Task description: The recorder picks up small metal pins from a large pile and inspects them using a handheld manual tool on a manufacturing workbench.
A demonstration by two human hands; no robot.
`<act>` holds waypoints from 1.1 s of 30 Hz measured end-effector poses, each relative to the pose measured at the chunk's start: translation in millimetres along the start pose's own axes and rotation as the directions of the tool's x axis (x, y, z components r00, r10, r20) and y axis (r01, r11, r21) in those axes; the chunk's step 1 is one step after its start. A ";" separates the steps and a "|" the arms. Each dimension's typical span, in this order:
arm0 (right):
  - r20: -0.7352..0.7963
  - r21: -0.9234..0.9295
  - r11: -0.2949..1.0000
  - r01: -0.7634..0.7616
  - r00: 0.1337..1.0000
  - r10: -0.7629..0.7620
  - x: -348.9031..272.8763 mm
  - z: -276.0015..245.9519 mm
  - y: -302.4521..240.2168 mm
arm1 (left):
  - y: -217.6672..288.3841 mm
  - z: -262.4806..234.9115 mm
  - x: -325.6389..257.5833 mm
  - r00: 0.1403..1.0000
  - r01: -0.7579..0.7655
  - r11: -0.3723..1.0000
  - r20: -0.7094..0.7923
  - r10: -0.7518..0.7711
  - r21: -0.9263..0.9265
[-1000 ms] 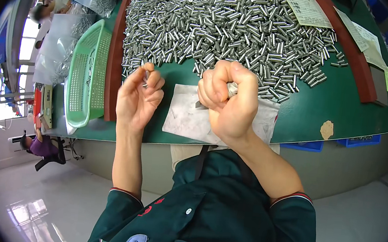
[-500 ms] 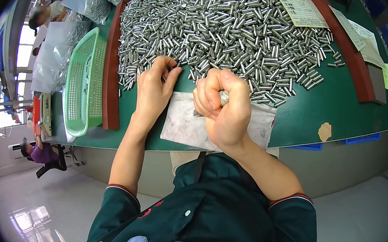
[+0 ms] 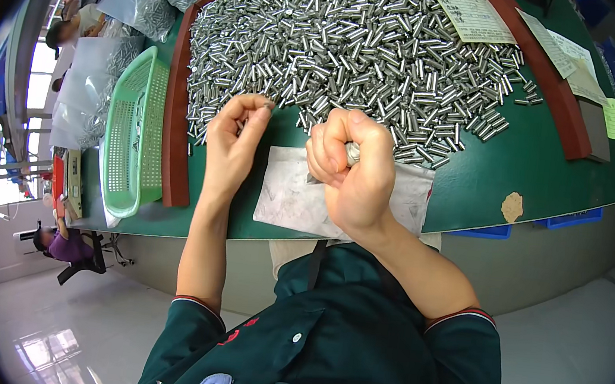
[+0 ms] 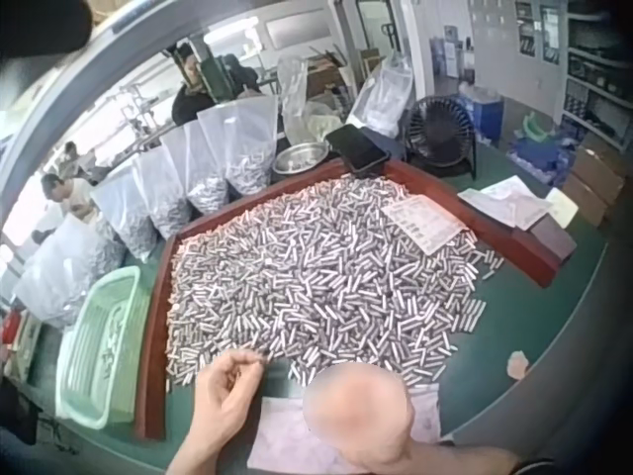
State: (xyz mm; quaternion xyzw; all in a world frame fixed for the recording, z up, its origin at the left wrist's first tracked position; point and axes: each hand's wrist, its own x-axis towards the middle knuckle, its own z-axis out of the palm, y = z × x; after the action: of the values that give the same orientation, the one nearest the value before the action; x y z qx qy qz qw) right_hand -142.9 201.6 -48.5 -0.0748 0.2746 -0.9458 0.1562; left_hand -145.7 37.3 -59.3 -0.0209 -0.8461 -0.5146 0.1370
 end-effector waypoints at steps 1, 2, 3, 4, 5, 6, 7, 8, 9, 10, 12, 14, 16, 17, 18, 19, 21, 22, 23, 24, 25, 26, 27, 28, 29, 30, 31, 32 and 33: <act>-0.001 0.002 1.000 -0.003 1.000 0.003 -0.2 0.8 0.2 | 4.4 -6.5 -1.2 0.977 0.205 0.924 0.118 -0.175 -0.323; 0.004 0.008 1.000 -0.003 1.000 0.003 -0.6 1.3 0.2 | 8.8 -14.1 -2.5 0.914 0.404 0.708 0.282 -0.291 -0.579; 0.011 0.013 1.000 -0.006 1.000 0.005 -1.5 1.6 0.1 | 6.9 -16.7 -3.2 0.877 0.481 0.570 0.365 -0.313 -0.666; 0.020 0.010 1.000 -0.003 1.000 0.002 -0.4 2.6 -0.5 | 7.7 -21.8 -3.3 0.851 0.526 0.453 0.443 -0.283 -0.720; 0.018 0.055 0.998 -0.009 1.000 0.008 -2.8 3.8 -0.5 | 9.8 -24.3 -5.1 0.833 0.553 0.417 0.464 -0.301 -0.721; 0.018 0.099 0.995 -0.019 1.000 0.018 -7.9 4.1 -0.4 | 6.6 -27.1 -13.2 0.832 0.555 0.421 0.482 -0.276 -0.717; 0.024 0.113 0.993 -0.011 1.000 0.008 -9.0 0.6 0.7 | 12.4 -25.9 -17.8 0.829 0.559 0.466 0.469 -0.304 -0.686; -0.026 0.103 0.995 -0.014 1.000 0.017 -10.9 2.5 -0.1 | 16.5 -26.0 -23.2 0.823 0.568 0.482 0.469 -0.321 -0.667; -0.046 0.094 0.995 -0.018 0.999 0.022 -12.3 3.5 -0.9 | 18.1 -26.9 -29.1 0.810 0.585 0.504 0.492 -0.319 -0.636; -0.078 0.082 0.996 -0.018 0.997 0.024 -13.0 3.5 -1.3 | 21.0 -23.5 -36.3 0.798 0.602 0.522 0.478 -0.368 -0.604; -0.049 0.057 0.998 -0.016 0.999 0.019 -10.5 3.0 -0.2 | 30.4 -21.6 -47.6 0.843 0.527 0.716 0.388 -0.372 -0.457; -0.043 0.057 0.998 -0.029 0.999 0.032 -11.0 5.9 1.1 | 35.3 -20.3 -60.6 0.931 0.302 0.946 0.250 -0.266 -0.117; 0.008 0.060 0.998 -0.026 1.000 0.025 -6.6 4.8 0.3 | 49.1 -18.2 -66.2 0.974 0.136 0.970 0.153 -0.169 0.203; 0.004 0.053 0.998 -0.024 1.000 0.024 -4.5 6.2 0.0 | 48.2 -12.9 -67.1 0.994 0.036 0.977 0.094 -0.056 0.210; 0.011 0.063 0.998 -0.029 1.000 0.029 -3.6 6.7 -0.1 | 51.2 -13.2 -67.6 0.988 0.039 0.962 0.133 -0.077 0.271; 0.069 0.066 0.997 -0.049 0.997 0.044 -0.1 4.9 -0.5 | 45.8 -11.2 -65.9 0.990 -0.015 0.961 0.138 -0.024 0.276; 0.114 0.059 0.994 -0.088 0.990 0.080 1.1 3.9 -0.1 | 39.0 -7.4 -66.2 0.987 0.001 0.945 0.151 -0.054 0.328; 0.145 0.038 0.995 -0.094 0.986 0.088 2.4 2.9 0.8 | 37.3 -4.6 -67.6 0.988 0.054 0.955 0.126 -0.094 0.290; 0.177 0.026 0.995 -0.097 0.980 0.091 2.5 0.6 2.7 | 35.4 -2.6 -68.0 0.985 0.055 0.957 0.141 -0.099 0.283; 0.184 0.003 0.995 -0.102 0.978 0.100 2.9 -1.3 3.3 | 33.5 -1.1 -67.8 0.988 0.057 0.952 0.123 -0.098 0.299; 0.195 -0.020 0.994 -0.108 0.975 0.109 2.3 -2.4 4.0 | 32.0 0.1 -68.6 0.990 0.058 0.946 0.102 -0.095 0.317; 0.185 -0.018 0.995 -0.103 0.977 0.105 0.0 -1.3 5.4 | 31.3 1.0 -70.6 0.990 0.066 0.947 0.100 -0.103 0.314; 0.180 -0.033 0.996 -0.087 0.979 0.092 -0.9 -0.5 7.0 | 30.2 2.5 -71.4 0.989 0.065 0.948 0.109 -0.103 0.311; 0.181 -0.045 0.996 -0.072 0.980 0.079 -2.5 0.7 7.9 | 30.6 3.4 -73.0 0.991 0.055 0.950 0.096 -0.089 0.307; 0.196 -0.047 0.998 -0.053 0.979 0.061 -3.4 -1.2 10.5 | 31.1 4.0 -74.2 0.994 0.046 0.952 0.083 -0.074 0.303; 0.194 -0.044 0.998 -0.049 0.979 0.057 -4.2 -1.0 10.5 | 31.6 4.6 -74.9 0.993 0.043 0.951 0.088 -0.073 0.305; 0.189 -0.100 0.994 -0.050 0.980 0.069 -4.3 0.0 11.0 | 31.4 4.4 -75.3 0.994 0.039 0.951 0.088 -0.070 0.307; 0.183 -0.157 0.986 -0.051 0.980 0.080 -4.5 0.6 11.5 | 31.0 4.1 -75.6 0.994 0.036 0.950 0.089 -0.066 0.309; 0.180 -0.157 0.986 -0.050 0.980 0.079 -4.7 0.4 12.4 | 30.4 3.8 -76.2 0.994 0.035 0.951 0.092 -0.066 0.307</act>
State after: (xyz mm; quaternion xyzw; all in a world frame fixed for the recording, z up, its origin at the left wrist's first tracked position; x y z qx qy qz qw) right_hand -135.2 193.1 -55.1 -0.1654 0.3322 -0.9055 0.2056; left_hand -67.8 63.0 -53.9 -0.0038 -0.9216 -0.3793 0.0822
